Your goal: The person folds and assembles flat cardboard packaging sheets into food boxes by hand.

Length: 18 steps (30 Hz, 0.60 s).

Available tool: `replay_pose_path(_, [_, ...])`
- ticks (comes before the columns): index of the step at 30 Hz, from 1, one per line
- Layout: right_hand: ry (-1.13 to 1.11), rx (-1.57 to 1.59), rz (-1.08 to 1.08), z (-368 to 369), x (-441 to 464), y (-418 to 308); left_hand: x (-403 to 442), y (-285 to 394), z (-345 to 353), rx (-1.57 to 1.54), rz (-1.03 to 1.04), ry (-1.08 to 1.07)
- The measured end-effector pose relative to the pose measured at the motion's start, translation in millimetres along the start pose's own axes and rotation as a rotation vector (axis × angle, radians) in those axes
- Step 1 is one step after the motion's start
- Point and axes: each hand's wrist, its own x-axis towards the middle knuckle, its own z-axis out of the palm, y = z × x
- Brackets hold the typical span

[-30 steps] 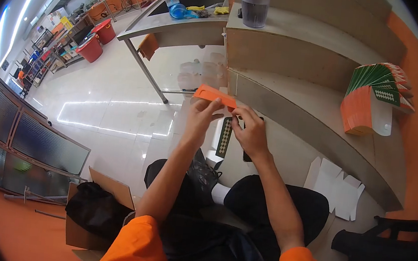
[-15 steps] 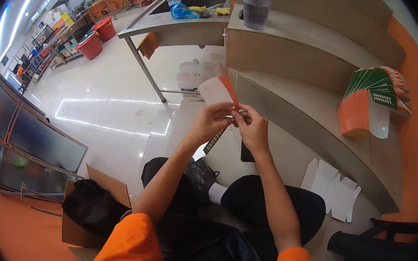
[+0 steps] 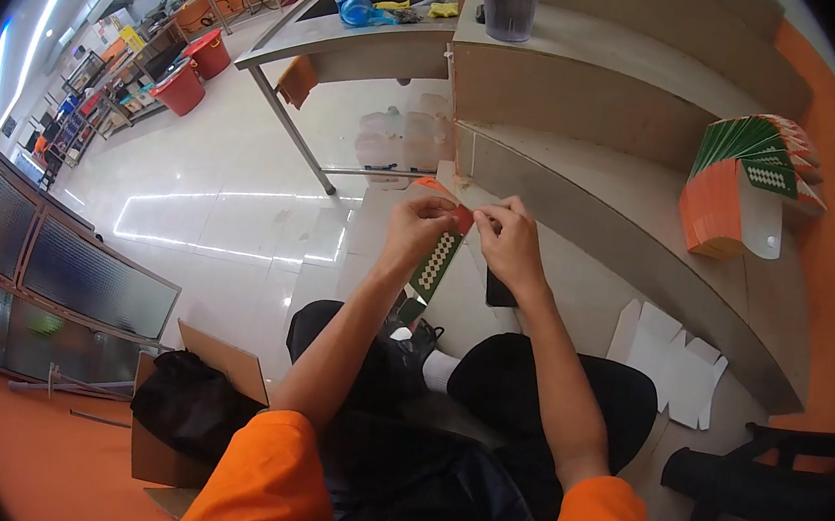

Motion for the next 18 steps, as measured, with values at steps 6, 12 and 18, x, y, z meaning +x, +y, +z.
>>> replay_pose_path(6, [-0.038, 0.08, 0.086, 5.9, 5.8, 15.4, -0.4, 6.0, -1.2, -0.159, -0.19, -0.042])
replay_pose_path(12, [-0.182, 0.098, 0.133, -2.9, 6.8, 3.0, 2.6, -7.7, 1.5, -0.212, -0.138, -0.042])
replay_pose_path(18, [-0.114, -0.038, 0.065, 5.2, 3.3, 7.8, 4.2, -17.7, 9.4, -0.237, -0.094, -0.01])
